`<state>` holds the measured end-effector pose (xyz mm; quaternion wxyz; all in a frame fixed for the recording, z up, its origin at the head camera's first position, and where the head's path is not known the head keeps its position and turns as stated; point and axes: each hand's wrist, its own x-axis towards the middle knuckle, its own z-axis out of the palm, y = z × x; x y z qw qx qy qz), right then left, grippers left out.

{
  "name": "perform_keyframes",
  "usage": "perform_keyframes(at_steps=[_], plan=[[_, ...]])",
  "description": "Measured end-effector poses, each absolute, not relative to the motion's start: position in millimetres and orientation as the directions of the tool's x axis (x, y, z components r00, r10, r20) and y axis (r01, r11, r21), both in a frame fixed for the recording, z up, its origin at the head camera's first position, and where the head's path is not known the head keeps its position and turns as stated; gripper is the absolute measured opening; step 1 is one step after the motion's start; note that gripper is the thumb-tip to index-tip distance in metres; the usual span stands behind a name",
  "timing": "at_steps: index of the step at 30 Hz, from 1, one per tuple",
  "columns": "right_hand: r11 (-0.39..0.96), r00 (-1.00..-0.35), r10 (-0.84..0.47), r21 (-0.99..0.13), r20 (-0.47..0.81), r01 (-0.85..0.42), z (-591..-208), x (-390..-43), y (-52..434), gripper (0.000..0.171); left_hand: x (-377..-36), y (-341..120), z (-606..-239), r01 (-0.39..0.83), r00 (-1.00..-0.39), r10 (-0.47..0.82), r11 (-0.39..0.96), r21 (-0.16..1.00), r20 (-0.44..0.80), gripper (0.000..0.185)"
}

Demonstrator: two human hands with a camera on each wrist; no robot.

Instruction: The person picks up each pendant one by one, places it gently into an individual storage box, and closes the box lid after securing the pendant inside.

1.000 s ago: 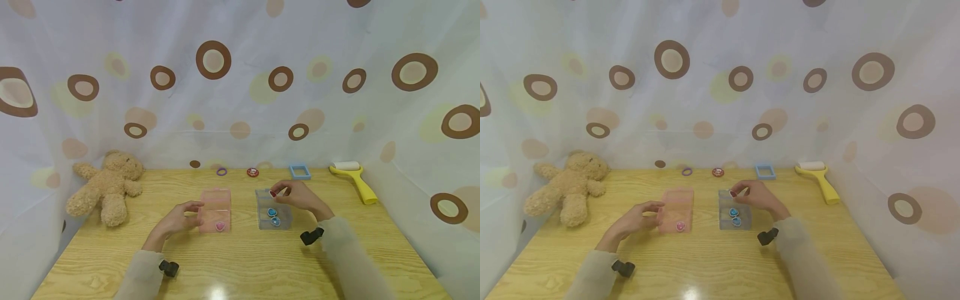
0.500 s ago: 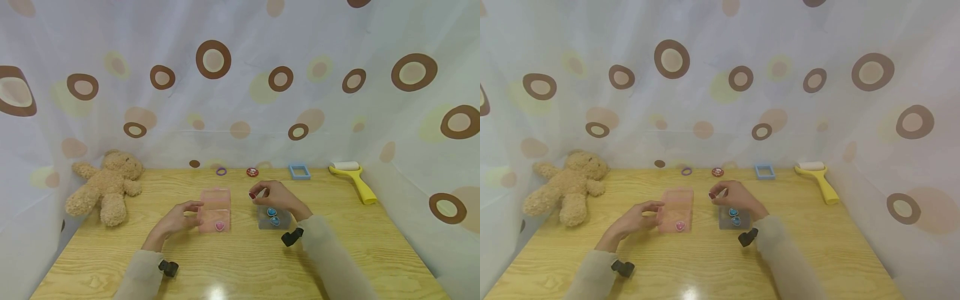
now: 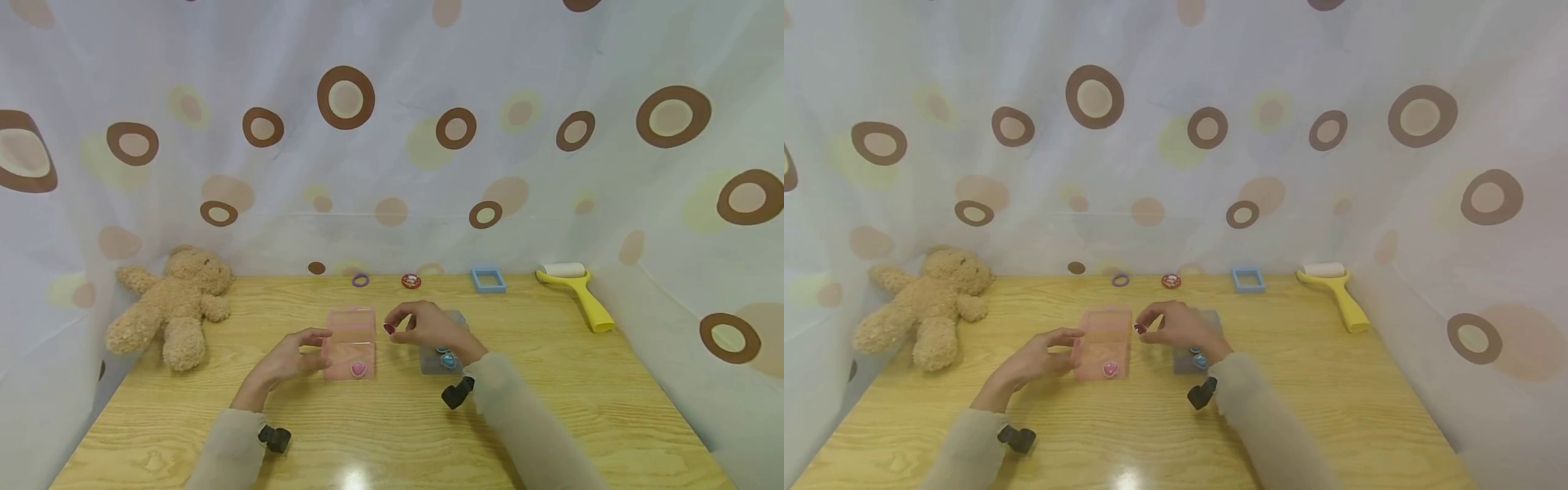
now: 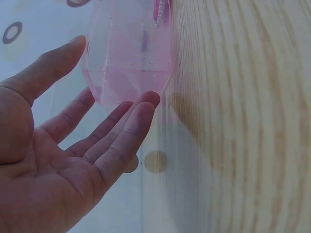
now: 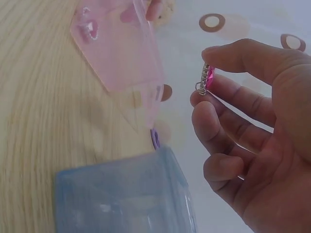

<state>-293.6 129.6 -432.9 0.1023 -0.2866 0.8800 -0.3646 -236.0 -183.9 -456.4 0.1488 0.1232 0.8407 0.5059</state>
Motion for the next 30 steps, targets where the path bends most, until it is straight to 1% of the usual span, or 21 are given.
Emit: perform_keyframes(at_steps=[6, 10, 16, 30], plan=[[0.561, -0.793, -0.608, -0.698, 0.018, -0.446, -432.9, -289.8, 115.5, 0.023, -234.4, -183.9, -456.3, 0.057, -0.923, 0.364, 0.449, 0.892, -0.124, 0.057], [0.561, -0.785, -0.619, -0.685, 0.024, -0.464, -435.3, -288.8, 105.7, 0.021, -234.2, -183.9, -456.6, 0.052, -0.923, 0.364, 0.441, 0.896, -0.126, 0.057], [0.533, -0.755, -0.655, -0.690, 0.029, -0.489, -441.5, -289.7, 89.5, 0.019, -235.0, -183.4, -457.0, 0.048, -0.929, 0.350, 0.445, 0.894, -0.124, 0.056], [0.553, -0.741, -0.672, -0.662, 0.004, -0.506, -450.8, -292.5, 68.6, 0.017, -236.0, -182.7, -457.9, 0.034, -0.934, 0.328, 0.478, 0.878, -0.143, 0.054]])
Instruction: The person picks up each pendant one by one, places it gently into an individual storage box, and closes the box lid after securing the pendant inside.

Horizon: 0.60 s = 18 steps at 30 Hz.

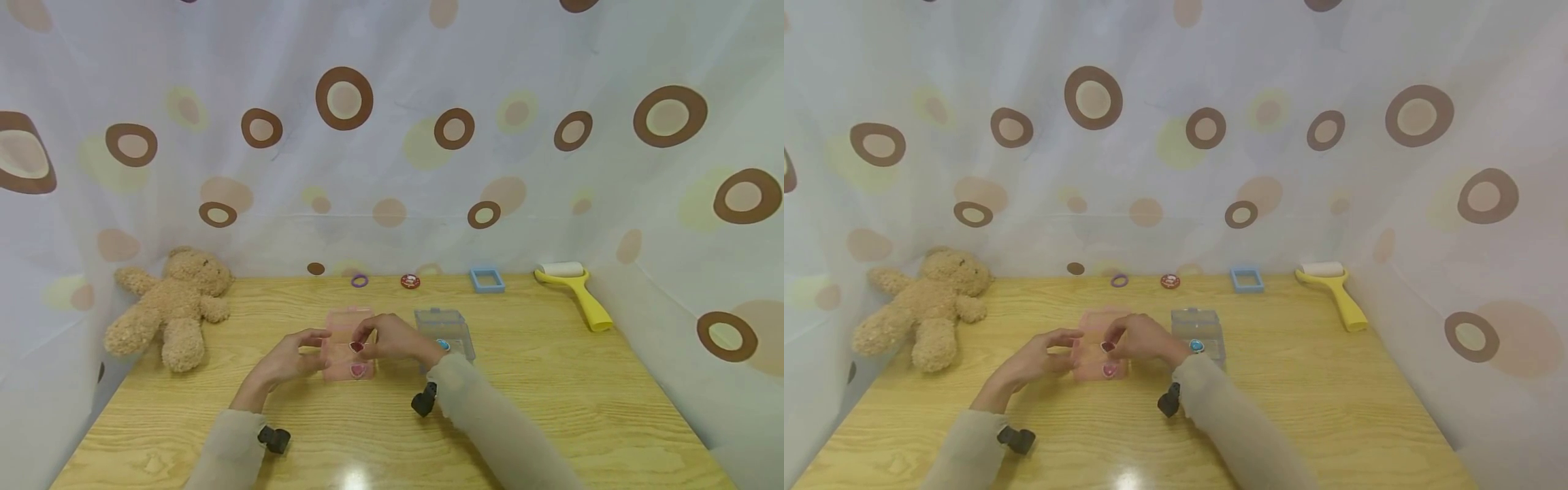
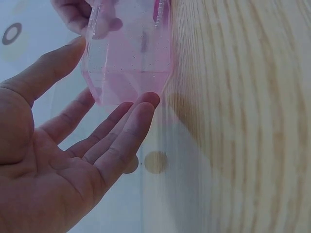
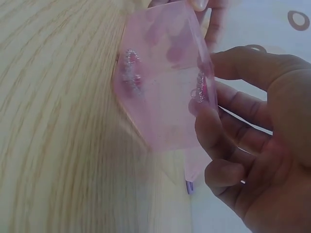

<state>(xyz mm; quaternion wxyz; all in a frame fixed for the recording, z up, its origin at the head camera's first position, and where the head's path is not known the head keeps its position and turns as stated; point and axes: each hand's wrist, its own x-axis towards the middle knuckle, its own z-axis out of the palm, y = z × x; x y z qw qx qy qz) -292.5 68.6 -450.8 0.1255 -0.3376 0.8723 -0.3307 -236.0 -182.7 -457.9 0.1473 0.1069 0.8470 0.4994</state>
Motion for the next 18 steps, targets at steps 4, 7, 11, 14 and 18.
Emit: perform_keyframes(at_steps=[4, 7, 11, 14, 18], plan=[[0.582, -0.748, -0.663, -0.647, -0.026, -0.493, -453.8, -292.9, 64.3, 0.015, -235.4, -183.2, -457.4, 0.043, -0.933, 0.331, 0.495, 0.868, -0.143, 0.055], [0.598, -0.752, -0.658, -0.640, -0.048, -0.483, -454.2, -292.8, 61.8, 0.014, -235.3, -183.0, -457.2, 0.031, -0.937, 0.316, 0.495, 0.869, -0.147, 0.054], [0.614, -0.757, -0.651, -0.626, -0.059, -0.480, -454.1, -293.0, 59.8, 0.013, -236.2, -182.6, -457.5, 0.023, -0.936, 0.318, 0.481, 0.876, -0.150, 0.052], [0.624, -0.756, -0.652, -0.611, -0.064, -0.487, -454.3, -293.2, 58.5, 0.012, -236.8, -182.7, -457.6, 0.028, -0.933, 0.329, 0.475, 0.880, -0.148, 0.051], [0.636, -0.748, -0.660, -0.583, -0.072, -0.505, -455.4, -294.2, 57.0, 0.011, -236.8, -182.9, -457.4, 0.031, -0.934, 0.327, 0.476, 0.879, -0.144, 0.051]])
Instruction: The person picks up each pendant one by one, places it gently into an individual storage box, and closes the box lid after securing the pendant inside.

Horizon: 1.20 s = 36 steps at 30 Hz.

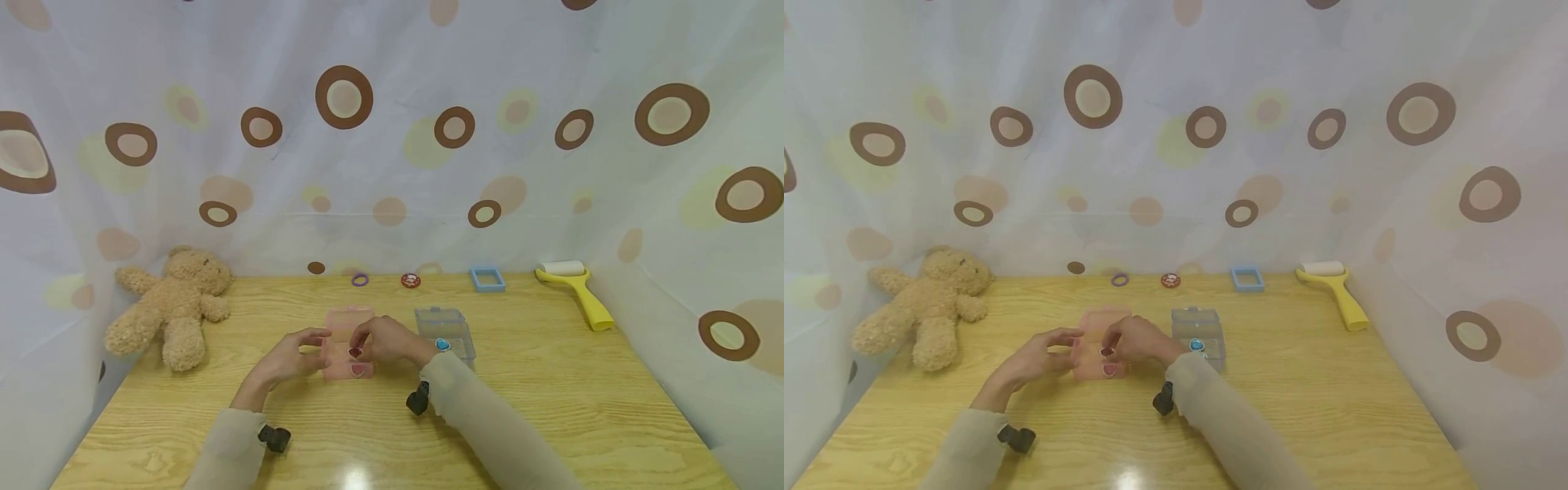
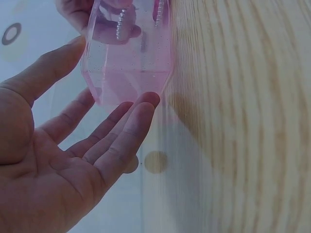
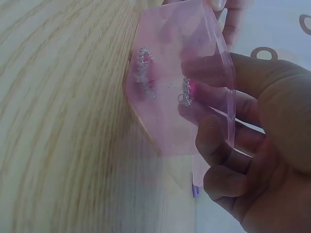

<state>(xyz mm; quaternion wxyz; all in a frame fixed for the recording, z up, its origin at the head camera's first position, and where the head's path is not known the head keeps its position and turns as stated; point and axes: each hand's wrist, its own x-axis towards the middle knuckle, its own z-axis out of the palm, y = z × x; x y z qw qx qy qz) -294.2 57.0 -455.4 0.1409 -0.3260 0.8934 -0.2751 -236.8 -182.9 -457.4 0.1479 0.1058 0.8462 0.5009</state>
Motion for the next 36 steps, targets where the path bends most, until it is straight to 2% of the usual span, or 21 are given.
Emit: perform_keyframes(at_steps=[9, 19, 30, 36], plan=[[0.664, -0.749, -0.656, -0.543, -0.094, -0.513, -453.4, -295.6, 55.7, 0.015, -236.9, -182.2, -456.6, 0.034, -0.933, 0.330, 0.475, 0.879, -0.142, 0.052], [0.652, -0.754, -0.651, -0.572, -0.087, -0.497, -451.4, -292.1, 59.3, 0.017, -235.8, -182.5, -456.3, 0.017, -0.929, 0.337, 0.457, 0.889, -0.155, 0.057], [0.562, -0.738, -0.675, -0.637, 0.017, -0.528, -443.2, -295.6, 70.1, 0.023, -234.5, -181.9, -455.3, 0.024, -0.931, 0.336, 0.446, 0.895, -0.143, 0.057], [0.552, -0.774, -0.633, -0.680, 0.036, -0.483, -437.0, -300.9, 78.6, 0.025, -234.5, -181.1, -455.0, 0.029, -0.933, 0.332, 0.452, 0.892, -0.138, 0.057]])
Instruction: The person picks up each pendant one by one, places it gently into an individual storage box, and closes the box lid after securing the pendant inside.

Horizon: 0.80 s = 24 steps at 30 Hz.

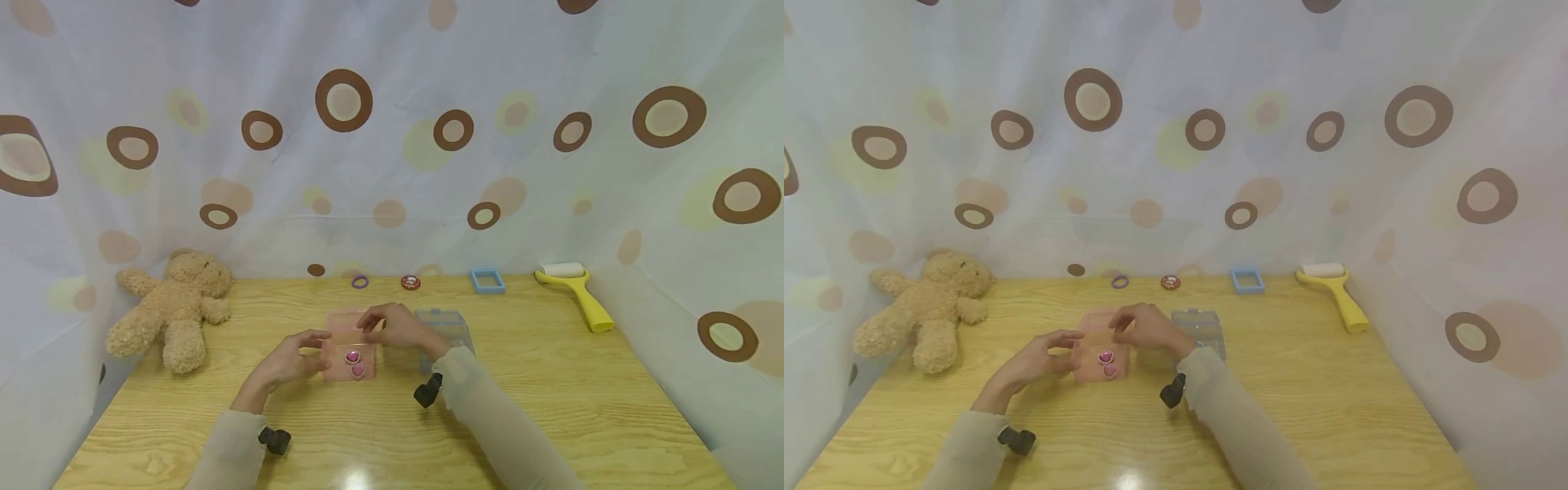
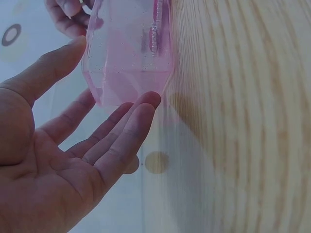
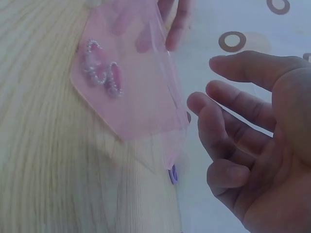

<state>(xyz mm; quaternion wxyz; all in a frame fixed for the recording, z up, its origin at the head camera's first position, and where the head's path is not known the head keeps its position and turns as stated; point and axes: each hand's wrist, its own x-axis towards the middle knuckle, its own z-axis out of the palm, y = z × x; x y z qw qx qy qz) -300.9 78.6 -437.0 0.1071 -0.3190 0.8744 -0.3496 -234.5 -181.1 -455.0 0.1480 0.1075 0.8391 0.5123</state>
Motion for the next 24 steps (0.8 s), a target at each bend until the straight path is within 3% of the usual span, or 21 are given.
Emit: perform_keyframes(at_steps=[12, 24], plan=[[0.567, -0.856, -0.516, -0.753, -0.009, -0.334, -440.3, -310.2, 85.5, 0.032, -237.7, -180.8, -458.3, 0.020, -0.937, 0.317, 0.468, 0.883, -0.147, 0.052], [0.628, -0.893, -0.447, -0.730, -0.054, -0.270, -447.0, -314.4, 82.8, 0.034, -237.2, -182.8, -455.4, 0.048, -0.927, 0.350, 0.466, 0.884, -0.135, 0.053]])
